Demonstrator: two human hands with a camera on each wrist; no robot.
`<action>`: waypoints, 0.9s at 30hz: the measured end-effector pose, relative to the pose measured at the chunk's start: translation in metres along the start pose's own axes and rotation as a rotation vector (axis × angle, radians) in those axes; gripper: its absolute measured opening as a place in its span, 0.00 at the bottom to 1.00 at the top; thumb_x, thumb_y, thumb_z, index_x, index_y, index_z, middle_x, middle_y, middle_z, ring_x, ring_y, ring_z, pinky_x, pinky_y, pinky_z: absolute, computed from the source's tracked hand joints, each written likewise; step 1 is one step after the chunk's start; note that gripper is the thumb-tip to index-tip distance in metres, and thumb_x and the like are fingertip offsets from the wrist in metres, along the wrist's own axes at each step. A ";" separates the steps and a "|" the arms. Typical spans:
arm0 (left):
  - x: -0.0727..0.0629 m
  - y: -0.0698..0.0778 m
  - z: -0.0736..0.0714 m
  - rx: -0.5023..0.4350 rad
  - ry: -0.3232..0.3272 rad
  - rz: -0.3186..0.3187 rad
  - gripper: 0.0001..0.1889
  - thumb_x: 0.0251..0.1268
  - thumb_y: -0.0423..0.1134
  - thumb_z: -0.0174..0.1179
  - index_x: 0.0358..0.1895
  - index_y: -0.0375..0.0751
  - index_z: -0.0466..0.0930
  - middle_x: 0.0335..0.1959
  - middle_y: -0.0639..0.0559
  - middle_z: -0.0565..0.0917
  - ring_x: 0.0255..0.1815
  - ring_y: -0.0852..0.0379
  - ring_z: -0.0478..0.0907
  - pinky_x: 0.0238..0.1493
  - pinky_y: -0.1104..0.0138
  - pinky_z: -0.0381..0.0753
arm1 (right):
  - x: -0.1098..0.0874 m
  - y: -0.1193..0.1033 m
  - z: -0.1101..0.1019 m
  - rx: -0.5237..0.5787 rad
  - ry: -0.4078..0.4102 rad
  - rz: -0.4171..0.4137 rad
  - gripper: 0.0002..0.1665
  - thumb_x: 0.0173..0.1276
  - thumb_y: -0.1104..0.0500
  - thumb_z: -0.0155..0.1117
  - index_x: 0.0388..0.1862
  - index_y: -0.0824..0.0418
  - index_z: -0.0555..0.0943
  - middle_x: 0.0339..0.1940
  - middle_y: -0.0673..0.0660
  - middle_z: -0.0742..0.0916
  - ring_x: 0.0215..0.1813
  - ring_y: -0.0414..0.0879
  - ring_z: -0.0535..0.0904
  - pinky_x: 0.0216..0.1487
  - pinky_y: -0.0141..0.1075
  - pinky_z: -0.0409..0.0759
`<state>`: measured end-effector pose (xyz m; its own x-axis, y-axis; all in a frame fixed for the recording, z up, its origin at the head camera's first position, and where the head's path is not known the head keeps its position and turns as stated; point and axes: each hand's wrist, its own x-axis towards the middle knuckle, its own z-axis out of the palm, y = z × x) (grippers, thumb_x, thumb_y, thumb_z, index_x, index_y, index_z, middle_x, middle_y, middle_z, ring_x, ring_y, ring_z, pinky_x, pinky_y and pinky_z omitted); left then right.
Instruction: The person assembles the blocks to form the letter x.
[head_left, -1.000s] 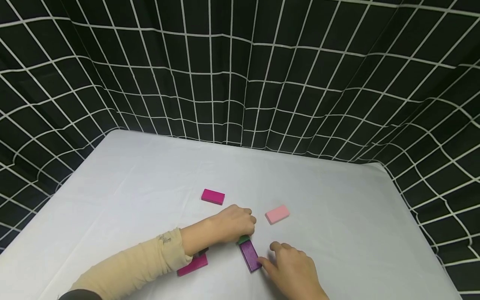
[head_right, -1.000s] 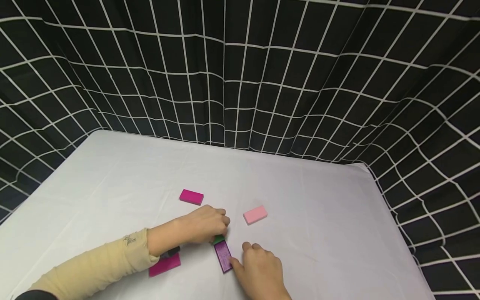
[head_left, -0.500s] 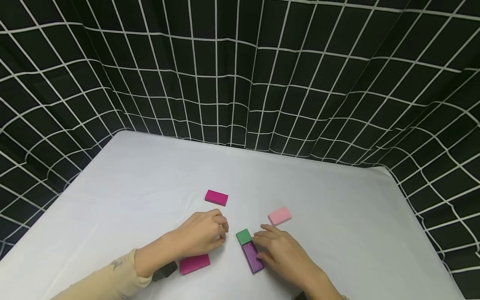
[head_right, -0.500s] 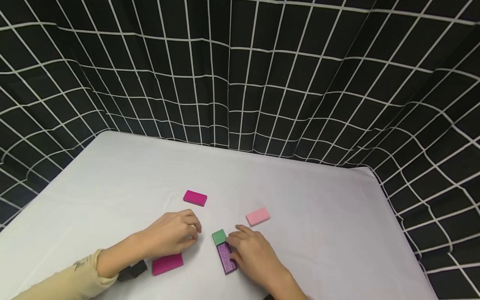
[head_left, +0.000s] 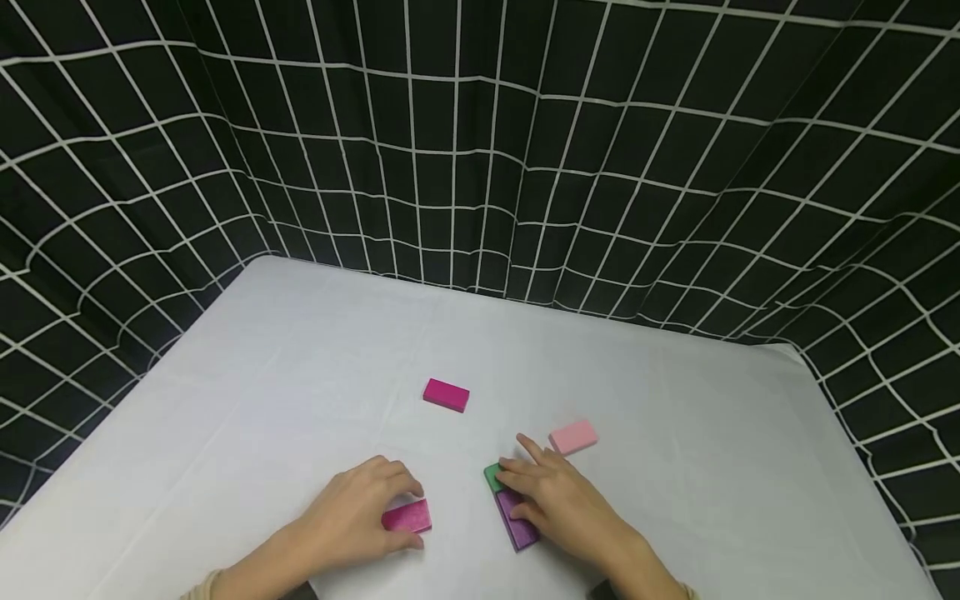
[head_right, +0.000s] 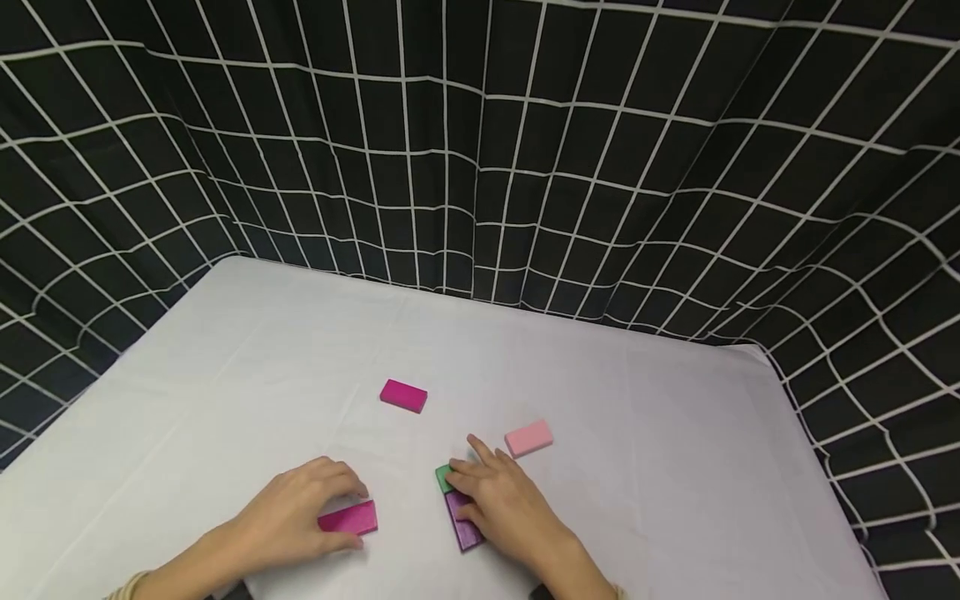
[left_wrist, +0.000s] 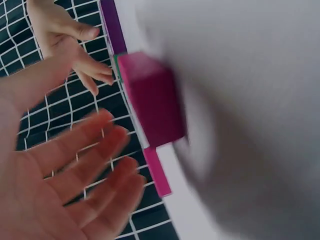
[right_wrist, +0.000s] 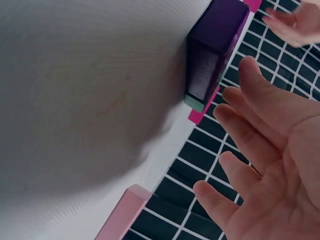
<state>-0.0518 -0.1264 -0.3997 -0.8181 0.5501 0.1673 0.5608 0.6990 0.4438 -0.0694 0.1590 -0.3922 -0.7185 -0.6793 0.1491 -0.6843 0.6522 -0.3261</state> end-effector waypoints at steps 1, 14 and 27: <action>-0.003 0.000 0.002 -0.001 -0.010 -0.032 0.20 0.42 0.50 0.76 0.39 0.47 0.84 0.37 0.62 0.81 0.39 0.63 0.73 0.35 0.66 0.77 | 0.000 0.000 0.000 -0.006 0.006 -0.005 0.25 0.55 0.61 0.75 0.53 0.65 0.84 0.56 0.56 0.84 0.68 0.60 0.69 0.63 0.58 0.67; -0.011 -0.004 0.010 -0.057 -0.048 -0.142 0.24 0.39 0.40 0.78 0.45 0.38 0.84 0.35 0.58 0.82 0.36 0.58 0.79 0.38 0.60 0.79 | 0.000 -0.001 0.004 -0.068 -0.007 0.037 0.21 0.55 0.62 0.74 0.50 0.64 0.86 0.54 0.56 0.86 0.62 0.56 0.77 0.58 0.48 0.75; -0.009 -0.003 0.012 -0.073 -0.035 -0.144 0.19 0.37 0.35 0.78 0.37 0.38 0.84 0.30 0.58 0.82 0.30 0.64 0.76 0.33 0.65 0.78 | 0.000 0.001 0.005 -0.049 0.001 0.036 0.21 0.56 0.61 0.73 0.51 0.63 0.85 0.53 0.55 0.86 0.56 0.53 0.80 0.56 0.47 0.77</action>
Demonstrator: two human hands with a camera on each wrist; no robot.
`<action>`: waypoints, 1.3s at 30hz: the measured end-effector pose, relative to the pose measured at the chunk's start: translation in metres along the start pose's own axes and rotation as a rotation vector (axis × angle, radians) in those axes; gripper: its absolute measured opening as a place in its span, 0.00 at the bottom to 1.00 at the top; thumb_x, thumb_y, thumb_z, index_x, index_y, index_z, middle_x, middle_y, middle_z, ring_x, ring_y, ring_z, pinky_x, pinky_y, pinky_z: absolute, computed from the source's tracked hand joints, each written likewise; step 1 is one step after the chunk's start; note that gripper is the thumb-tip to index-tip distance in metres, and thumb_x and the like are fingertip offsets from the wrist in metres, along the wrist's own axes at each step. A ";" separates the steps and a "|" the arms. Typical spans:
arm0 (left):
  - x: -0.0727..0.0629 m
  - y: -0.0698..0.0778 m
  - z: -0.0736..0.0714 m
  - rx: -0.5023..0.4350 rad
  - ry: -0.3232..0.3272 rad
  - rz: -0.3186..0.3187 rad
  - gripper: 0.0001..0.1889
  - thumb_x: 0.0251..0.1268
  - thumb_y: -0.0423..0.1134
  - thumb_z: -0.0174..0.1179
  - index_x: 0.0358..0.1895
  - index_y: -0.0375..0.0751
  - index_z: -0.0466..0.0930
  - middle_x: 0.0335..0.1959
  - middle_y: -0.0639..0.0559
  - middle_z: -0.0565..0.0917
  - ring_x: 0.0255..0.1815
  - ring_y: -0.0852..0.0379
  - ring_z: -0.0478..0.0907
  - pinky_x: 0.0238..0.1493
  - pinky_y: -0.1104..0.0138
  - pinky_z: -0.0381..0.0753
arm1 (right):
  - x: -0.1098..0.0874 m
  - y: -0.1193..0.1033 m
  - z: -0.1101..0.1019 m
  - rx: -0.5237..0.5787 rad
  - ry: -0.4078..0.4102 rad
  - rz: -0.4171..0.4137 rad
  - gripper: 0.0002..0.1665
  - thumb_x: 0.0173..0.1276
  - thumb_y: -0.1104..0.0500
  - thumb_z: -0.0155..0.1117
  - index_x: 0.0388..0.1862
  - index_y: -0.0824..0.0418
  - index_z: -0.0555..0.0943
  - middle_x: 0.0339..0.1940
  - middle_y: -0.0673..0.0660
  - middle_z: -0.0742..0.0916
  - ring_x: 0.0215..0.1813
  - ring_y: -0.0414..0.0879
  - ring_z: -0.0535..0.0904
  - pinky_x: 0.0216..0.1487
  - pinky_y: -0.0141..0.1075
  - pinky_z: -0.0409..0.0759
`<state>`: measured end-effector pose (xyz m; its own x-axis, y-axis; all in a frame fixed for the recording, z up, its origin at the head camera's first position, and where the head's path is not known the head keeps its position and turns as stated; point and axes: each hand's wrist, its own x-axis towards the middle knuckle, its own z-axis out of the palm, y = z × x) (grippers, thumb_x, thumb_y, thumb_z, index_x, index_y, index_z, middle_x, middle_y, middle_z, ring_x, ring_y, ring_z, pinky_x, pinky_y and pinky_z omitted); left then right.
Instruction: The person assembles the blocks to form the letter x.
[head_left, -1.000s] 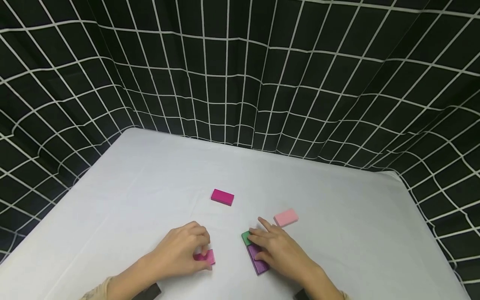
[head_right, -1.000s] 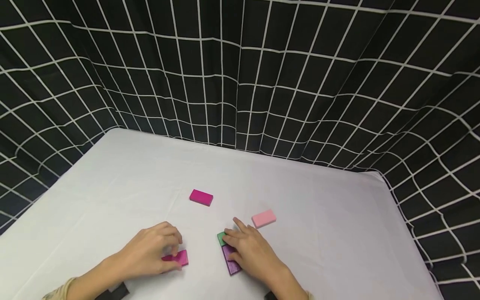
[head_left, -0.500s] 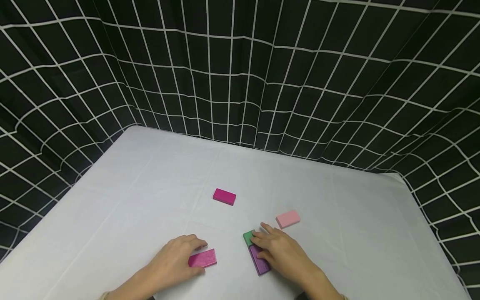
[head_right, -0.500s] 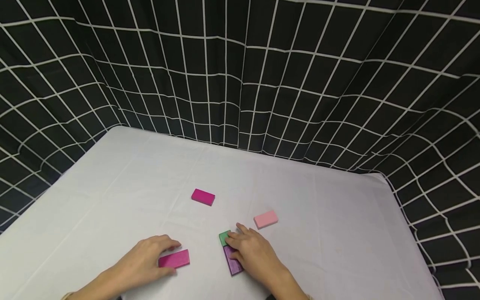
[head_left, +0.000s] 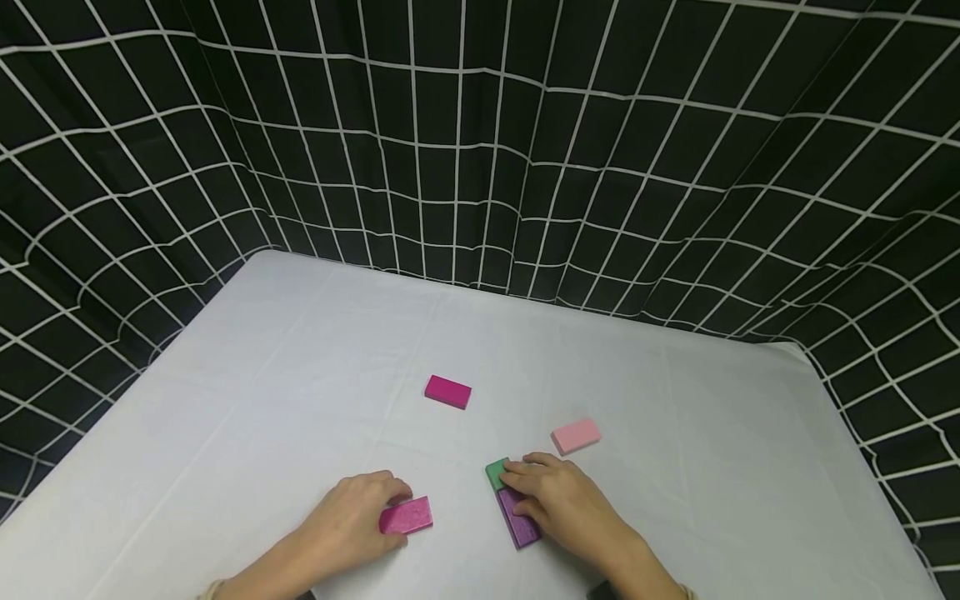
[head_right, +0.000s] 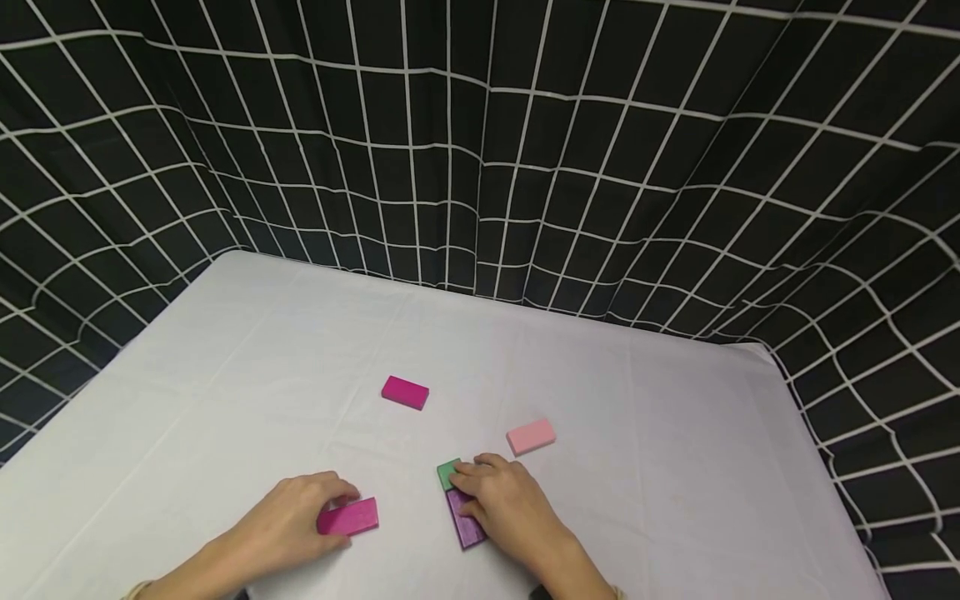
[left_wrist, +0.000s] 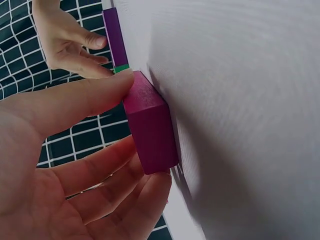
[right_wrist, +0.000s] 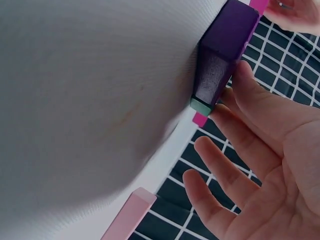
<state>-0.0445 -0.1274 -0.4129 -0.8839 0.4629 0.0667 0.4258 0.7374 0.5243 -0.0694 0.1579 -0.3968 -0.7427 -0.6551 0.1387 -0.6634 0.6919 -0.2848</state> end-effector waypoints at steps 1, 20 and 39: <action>0.000 0.000 0.000 0.004 0.005 -0.001 0.18 0.37 0.34 0.78 0.36 0.38 0.84 0.29 0.58 0.81 0.29 0.64 0.75 0.32 0.65 0.78 | 0.000 0.000 0.000 0.000 0.001 -0.001 0.21 0.56 0.61 0.73 0.51 0.63 0.85 0.53 0.55 0.86 0.56 0.53 0.80 0.55 0.47 0.77; 0.002 0.007 -0.001 -0.032 0.071 -0.090 0.12 0.38 0.36 0.76 0.26 0.46 0.79 0.20 0.64 0.73 0.21 0.69 0.65 0.24 0.71 0.68 | 0.002 0.000 0.000 0.001 0.013 -0.007 0.21 0.54 0.61 0.74 0.49 0.64 0.86 0.51 0.56 0.87 0.55 0.55 0.81 0.53 0.47 0.78; 0.014 0.012 -0.003 -0.054 0.079 -0.100 0.12 0.38 0.33 0.74 0.24 0.44 0.78 0.18 0.62 0.75 0.18 0.68 0.64 0.21 0.72 0.66 | 0.003 -0.001 0.001 0.013 0.022 0.012 0.22 0.53 0.61 0.75 0.48 0.64 0.86 0.50 0.56 0.87 0.53 0.53 0.82 0.52 0.46 0.79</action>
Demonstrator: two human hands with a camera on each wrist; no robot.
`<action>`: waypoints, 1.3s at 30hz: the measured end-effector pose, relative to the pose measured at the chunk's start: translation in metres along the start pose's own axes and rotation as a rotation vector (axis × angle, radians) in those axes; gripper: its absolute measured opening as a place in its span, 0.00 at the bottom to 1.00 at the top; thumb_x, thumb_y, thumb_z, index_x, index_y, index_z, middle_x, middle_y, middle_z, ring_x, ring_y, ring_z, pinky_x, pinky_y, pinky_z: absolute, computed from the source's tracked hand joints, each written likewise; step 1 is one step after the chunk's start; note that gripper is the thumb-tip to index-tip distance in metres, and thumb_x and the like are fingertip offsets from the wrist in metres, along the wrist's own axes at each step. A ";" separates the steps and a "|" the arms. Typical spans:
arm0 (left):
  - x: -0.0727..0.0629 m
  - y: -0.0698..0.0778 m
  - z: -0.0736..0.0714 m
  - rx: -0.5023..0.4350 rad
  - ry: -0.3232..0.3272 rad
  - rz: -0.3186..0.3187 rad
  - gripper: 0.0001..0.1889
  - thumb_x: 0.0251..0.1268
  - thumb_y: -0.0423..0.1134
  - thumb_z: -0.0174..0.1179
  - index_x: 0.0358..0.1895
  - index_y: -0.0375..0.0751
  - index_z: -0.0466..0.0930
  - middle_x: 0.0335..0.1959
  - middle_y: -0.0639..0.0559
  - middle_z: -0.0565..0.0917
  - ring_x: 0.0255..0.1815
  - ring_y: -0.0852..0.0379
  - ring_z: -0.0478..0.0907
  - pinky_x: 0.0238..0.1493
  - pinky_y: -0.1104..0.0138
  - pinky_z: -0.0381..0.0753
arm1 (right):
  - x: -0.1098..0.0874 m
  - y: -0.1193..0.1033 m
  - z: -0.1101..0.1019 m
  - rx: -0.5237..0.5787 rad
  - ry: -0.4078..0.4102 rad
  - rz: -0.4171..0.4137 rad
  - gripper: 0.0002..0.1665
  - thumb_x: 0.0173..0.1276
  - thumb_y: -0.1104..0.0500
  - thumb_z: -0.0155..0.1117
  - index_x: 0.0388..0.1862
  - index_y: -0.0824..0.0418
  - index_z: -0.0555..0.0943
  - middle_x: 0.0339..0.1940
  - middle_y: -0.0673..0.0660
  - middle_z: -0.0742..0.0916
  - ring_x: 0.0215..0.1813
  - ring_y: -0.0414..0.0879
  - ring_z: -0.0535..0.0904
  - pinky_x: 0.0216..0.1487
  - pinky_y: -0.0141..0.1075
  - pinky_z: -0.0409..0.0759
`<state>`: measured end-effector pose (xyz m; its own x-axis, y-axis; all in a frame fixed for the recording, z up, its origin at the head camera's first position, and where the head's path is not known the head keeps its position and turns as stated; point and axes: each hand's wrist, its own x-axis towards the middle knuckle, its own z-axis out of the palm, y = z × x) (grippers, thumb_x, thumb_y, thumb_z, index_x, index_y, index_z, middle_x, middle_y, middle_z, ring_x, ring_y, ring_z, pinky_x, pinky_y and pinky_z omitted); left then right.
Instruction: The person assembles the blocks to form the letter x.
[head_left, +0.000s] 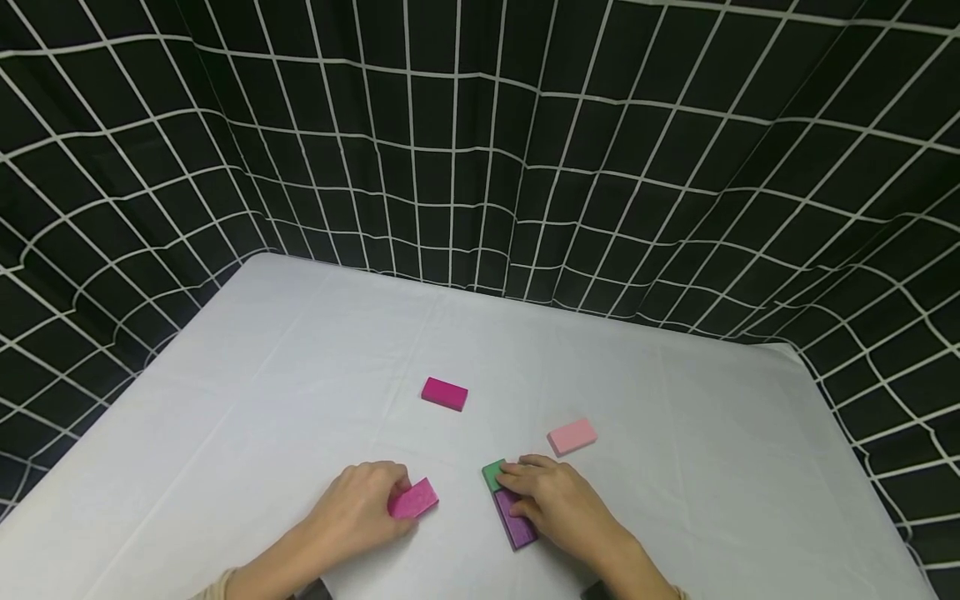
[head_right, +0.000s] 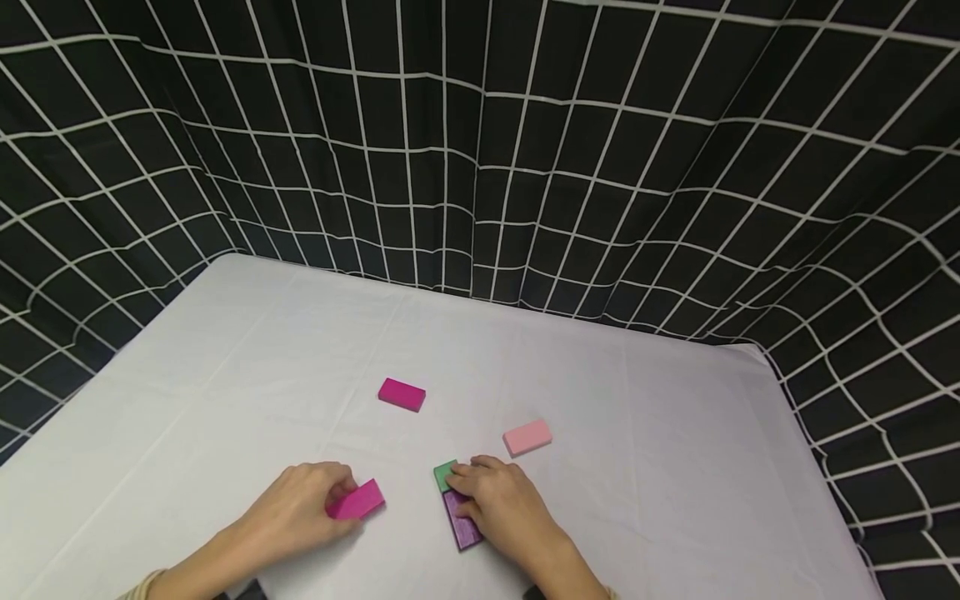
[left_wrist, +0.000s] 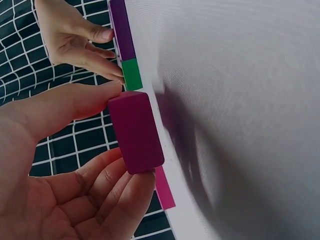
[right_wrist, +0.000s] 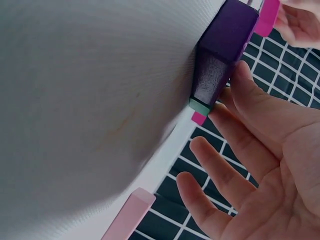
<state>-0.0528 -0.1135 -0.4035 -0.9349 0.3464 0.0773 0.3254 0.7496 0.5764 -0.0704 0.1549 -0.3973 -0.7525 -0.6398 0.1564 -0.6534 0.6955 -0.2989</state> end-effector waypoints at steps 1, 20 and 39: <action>0.000 0.000 0.000 0.001 -0.001 -0.002 0.12 0.38 0.33 0.74 0.24 0.44 0.78 0.18 0.62 0.75 0.18 0.68 0.64 0.21 0.72 0.66 | 0.000 0.000 0.000 0.000 -0.003 0.001 0.22 0.53 0.61 0.75 0.48 0.64 0.86 0.50 0.56 0.87 0.53 0.53 0.82 0.52 0.46 0.79; 0.014 0.003 0.001 0.031 -0.005 0.020 0.12 0.38 0.33 0.75 0.24 0.42 0.78 0.19 0.60 0.73 0.20 0.65 0.64 0.22 0.71 0.67 | 0.002 0.000 -0.001 0.025 -0.011 0.020 0.22 0.54 0.61 0.75 0.49 0.64 0.86 0.51 0.56 0.86 0.54 0.54 0.82 0.53 0.47 0.79; 0.022 0.013 0.008 0.007 -0.046 0.091 0.11 0.39 0.33 0.74 0.26 0.41 0.79 0.20 0.57 0.76 0.20 0.66 0.64 0.20 0.71 0.67 | 0.000 0.000 0.000 0.034 -0.011 0.028 0.22 0.53 0.62 0.75 0.49 0.65 0.86 0.51 0.57 0.87 0.53 0.54 0.82 0.52 0.45 0.79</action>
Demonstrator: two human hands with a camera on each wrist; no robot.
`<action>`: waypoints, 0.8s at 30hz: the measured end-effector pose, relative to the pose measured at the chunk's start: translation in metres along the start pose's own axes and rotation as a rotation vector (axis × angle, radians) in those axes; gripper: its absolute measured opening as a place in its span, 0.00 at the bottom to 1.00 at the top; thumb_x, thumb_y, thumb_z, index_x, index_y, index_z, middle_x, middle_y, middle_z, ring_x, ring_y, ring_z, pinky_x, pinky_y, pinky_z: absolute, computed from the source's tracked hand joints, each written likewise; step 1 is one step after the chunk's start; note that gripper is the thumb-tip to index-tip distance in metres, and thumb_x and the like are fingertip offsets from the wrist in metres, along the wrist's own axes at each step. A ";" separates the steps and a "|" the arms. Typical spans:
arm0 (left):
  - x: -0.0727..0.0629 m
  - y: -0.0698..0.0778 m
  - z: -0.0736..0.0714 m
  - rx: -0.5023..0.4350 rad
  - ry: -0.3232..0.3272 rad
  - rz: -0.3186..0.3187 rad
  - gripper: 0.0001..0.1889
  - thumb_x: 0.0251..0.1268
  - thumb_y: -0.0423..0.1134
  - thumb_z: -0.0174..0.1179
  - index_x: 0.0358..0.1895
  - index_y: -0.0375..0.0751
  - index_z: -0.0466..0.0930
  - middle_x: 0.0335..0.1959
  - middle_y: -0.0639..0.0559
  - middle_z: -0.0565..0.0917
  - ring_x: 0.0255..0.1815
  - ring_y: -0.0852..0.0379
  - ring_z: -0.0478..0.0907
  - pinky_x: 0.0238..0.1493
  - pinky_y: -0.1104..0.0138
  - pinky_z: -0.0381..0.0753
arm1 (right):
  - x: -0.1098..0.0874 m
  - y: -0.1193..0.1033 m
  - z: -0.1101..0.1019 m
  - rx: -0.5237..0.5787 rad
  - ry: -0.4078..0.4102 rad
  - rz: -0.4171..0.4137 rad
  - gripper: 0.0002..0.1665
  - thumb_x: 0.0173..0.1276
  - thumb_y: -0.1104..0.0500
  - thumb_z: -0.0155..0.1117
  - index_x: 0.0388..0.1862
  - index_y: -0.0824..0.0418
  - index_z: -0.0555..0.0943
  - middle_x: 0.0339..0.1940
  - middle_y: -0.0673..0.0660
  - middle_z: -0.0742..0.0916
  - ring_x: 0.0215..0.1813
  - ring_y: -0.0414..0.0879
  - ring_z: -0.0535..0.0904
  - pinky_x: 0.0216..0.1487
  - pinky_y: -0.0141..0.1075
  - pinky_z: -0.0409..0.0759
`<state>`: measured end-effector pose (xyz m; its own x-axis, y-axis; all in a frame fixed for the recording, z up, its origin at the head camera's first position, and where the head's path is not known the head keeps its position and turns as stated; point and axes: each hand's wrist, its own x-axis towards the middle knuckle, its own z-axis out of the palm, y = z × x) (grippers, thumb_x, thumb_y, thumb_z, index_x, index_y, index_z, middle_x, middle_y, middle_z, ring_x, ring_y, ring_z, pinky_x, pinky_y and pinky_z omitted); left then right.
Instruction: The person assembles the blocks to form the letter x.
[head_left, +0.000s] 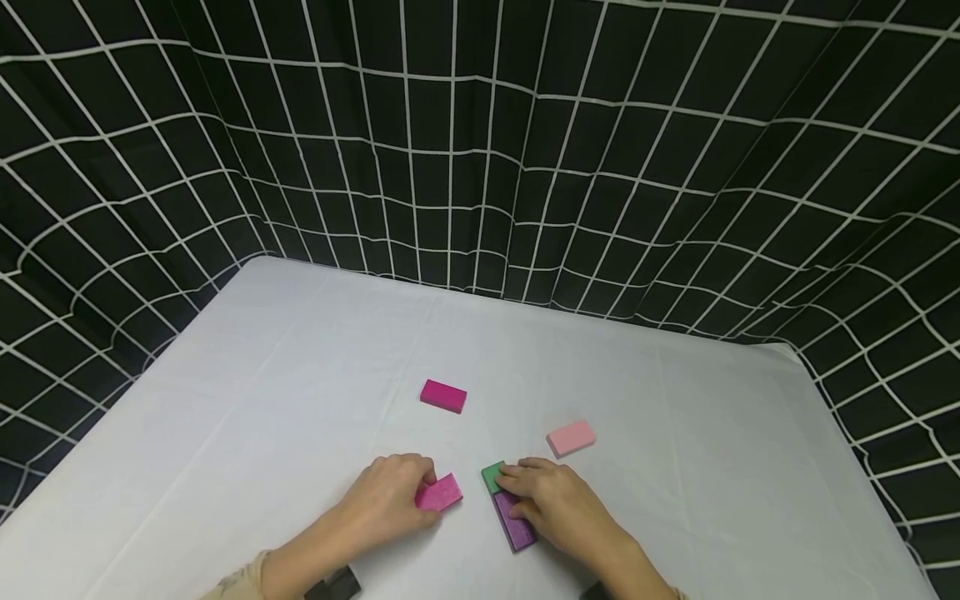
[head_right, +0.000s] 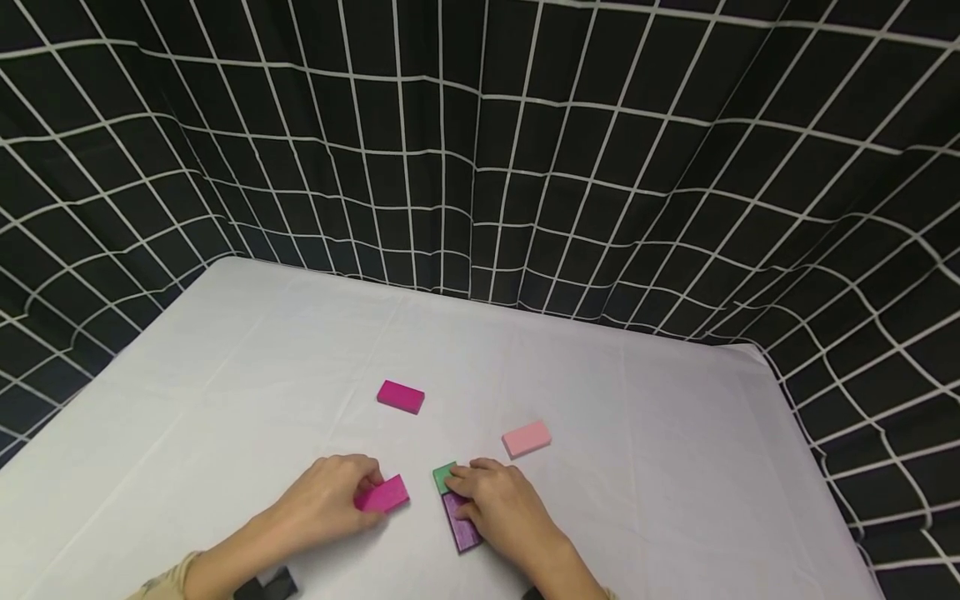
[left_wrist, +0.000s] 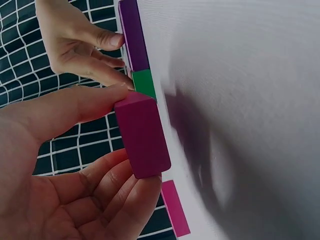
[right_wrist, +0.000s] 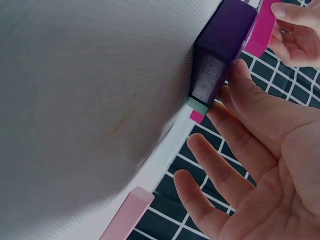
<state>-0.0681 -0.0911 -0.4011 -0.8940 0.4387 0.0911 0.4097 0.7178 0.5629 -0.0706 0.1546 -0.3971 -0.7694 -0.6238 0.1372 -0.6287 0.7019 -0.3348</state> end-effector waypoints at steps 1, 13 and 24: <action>0.000 0.000 0.001 -0.001 0.001 0.005 0.11 0.39 0.33 0.74 0.26 0.41 0.79 0.20 0.57 0.76 0.20 0.66 0.64 0.20 0.71 0.66 | 0.000 0.000 0.000 0.002 -0.001 0.000 0.22 0.53 0.62 0.75 0.49 0.65 0.86 0.51 0.57 0.87 0.53 0.54 0.82 0.53 0.45 0.79; 0.007 0.004 0.004 0.003 -0.029 0.024 0.12 0.39 0.32 0.74 0.23 0.40 0.77 0.18 0.59 0.72 0.18 0.65 0.63 0.18 0.72 0.66 | 0.000 0.000 0.000 -0.008 -0.013 0.012 0.22 0.53 0.63 0.75 0.49 0.64 0.86 0.51 0.56 0.87 0.53 0.53 0.82 0.53 0.45 0.79; 0.012 0.010 0.005 0.025 -0.032 0.042 0.13 0.38 0.32 0.75 0.23 0.41 0.77 0.17 0.59 0.71 0.18 0.66 0.63 0.18 0.73 0.65 | 0.001 -0.001 0.001 -0.006 -0.025 0.031 0.22 0.53 0.63 0.75 0.49 0.64 0.86 0.51 0.56 0.87 0.54 0.54 0.82 0.54 0.46 0.78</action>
<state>-0.0740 -0.0760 -0.3990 -0.8695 0.4861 0.0876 0.4518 0.7112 0.5385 -0.0710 0.1532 -0.3974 -0.7856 -0.6100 0.1034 -0.6053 0.7231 -0.3328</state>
